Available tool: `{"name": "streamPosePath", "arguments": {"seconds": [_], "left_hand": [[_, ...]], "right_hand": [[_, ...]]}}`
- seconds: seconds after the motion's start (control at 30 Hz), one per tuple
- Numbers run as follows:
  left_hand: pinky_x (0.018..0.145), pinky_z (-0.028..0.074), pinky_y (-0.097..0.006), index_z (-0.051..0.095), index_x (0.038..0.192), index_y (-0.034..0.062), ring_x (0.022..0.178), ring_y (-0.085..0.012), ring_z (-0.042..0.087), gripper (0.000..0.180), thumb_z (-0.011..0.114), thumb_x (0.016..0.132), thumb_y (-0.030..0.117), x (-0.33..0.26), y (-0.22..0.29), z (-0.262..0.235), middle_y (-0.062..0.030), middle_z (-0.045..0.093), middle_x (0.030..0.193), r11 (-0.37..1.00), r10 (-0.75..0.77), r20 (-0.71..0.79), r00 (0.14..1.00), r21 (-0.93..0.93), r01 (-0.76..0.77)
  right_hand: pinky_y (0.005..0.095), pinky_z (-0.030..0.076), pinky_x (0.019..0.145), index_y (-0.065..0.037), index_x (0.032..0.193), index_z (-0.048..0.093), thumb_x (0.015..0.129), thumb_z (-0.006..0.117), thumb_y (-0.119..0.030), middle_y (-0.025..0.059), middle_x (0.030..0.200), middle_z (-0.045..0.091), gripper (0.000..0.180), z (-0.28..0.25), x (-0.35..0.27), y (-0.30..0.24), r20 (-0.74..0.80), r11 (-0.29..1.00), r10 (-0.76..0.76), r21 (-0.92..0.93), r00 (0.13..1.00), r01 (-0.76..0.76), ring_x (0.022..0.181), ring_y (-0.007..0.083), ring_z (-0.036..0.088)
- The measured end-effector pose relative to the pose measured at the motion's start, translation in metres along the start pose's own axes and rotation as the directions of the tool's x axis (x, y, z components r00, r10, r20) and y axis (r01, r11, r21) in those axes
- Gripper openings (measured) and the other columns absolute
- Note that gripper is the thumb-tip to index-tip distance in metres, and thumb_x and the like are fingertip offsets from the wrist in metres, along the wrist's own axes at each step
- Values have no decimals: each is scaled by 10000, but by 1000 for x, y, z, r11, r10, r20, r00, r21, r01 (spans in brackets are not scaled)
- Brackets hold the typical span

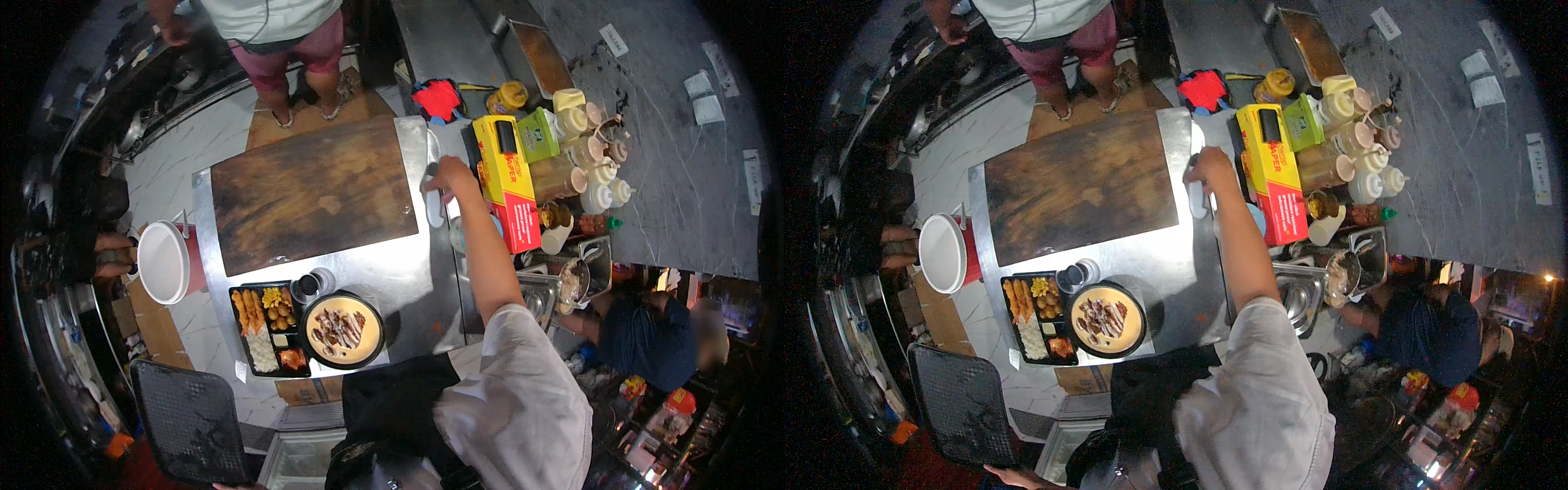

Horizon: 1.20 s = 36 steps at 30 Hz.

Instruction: The person assembles a food tray by placing various items including fried food, rice, and a red sauce into compartments. They then add chopsticks and napkins before handing the tray to a customer.

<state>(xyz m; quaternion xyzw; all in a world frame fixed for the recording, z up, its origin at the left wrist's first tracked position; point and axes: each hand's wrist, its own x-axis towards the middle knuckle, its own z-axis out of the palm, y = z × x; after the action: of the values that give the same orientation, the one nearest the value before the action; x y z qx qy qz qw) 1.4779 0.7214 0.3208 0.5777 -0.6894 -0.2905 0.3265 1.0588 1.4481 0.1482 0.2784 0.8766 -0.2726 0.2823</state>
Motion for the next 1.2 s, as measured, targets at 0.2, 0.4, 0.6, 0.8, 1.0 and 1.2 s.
{"name": "streamPosePath", "arguments": {"seconds": [0.2, 0.4, 0.6, 0.8, 1.0, 1.2], "left_hand": [[1019, 466, -426, 437, 1484, 20, 1136, -284, 584, 578, 449, 1058, 412, -8, -37, -14, -165, 592, 1343, 902, 395, 134, 909, 133, -412], [985, 504, -422, 477, 1455, 13, 1168, -294, 602, 553, 557, 1019, 343, 5, -15, 9, -141, 571, 1407, 924, 344, 294, 892, 60, -377], [922, 518, -368, 593, 1309, -45, 1008, -242, 644, 638, 558, 1007, 517, 29, -57, -16, -90, 647, 1235, 958, -175, 359, 917, -152, 242], [931, 507, -383, 617, 1259, -37, 1006, -247, 646, 731, 497, 989, 632, 42, -98, -9, -94, 673, 1161, 969, -168, 561, 811, -58, 240], [994, 472, -373, 583, 1313, -55, 1094, -250, 624, 708, 493, 1013, 580, 94, -163, 23, -120, 646, 1239, 957, -148, 748, 647, -57, 285], [936, 481, -343, 623, 1208, -95, 1001, -189, 610, 653, 470, 1049, 519, 80, -178, 38, -96, 658, 1184, 968, -105, 796, 596, -56, 245]], "right_hand": [[433, 614, 782, 107, 985, 693, 624, 916, -263, 262, 1001, 730, 563, 5, 19, -10, 89, 966, -119, -220, 989, 136, 854, 351, 751], [442, 573, 640, 76, 916, 667, 865, 737, -295, 179, 743, 700, 381, 24, -27, 19, -226, 969, -214, 73, 950, 235, 586, 325, 685], [323, 567, 590, -5, 1030, 641, 1010, 533, -192, 91, 722, 653, 216, 104, -191, -2, 16, 768, -395, 554, 918, 321, 594, 151, 654], [370, 592, 839, -79, 1490, 322, 1030, 371, -129, 206, 1221, 584, 466, 237, -267, 44, 313, 511, -357, 854, 880, -97, 947, 249, 687], [485, 559, 989, -189, 1555, 10, 967, 360, -32, 267, 1429, 437, 702, 284, -292, 29, 351, 299, -452, 926, 820, -232, 1155, 402, 631], [560, 500, 1056, -166, 1550, 139, 929, 397, -5, 232, 1470, 414, 691, 288, -299, 25, 285, 232, -447, 952, 848, -198, 1236, 405, 581]]}}
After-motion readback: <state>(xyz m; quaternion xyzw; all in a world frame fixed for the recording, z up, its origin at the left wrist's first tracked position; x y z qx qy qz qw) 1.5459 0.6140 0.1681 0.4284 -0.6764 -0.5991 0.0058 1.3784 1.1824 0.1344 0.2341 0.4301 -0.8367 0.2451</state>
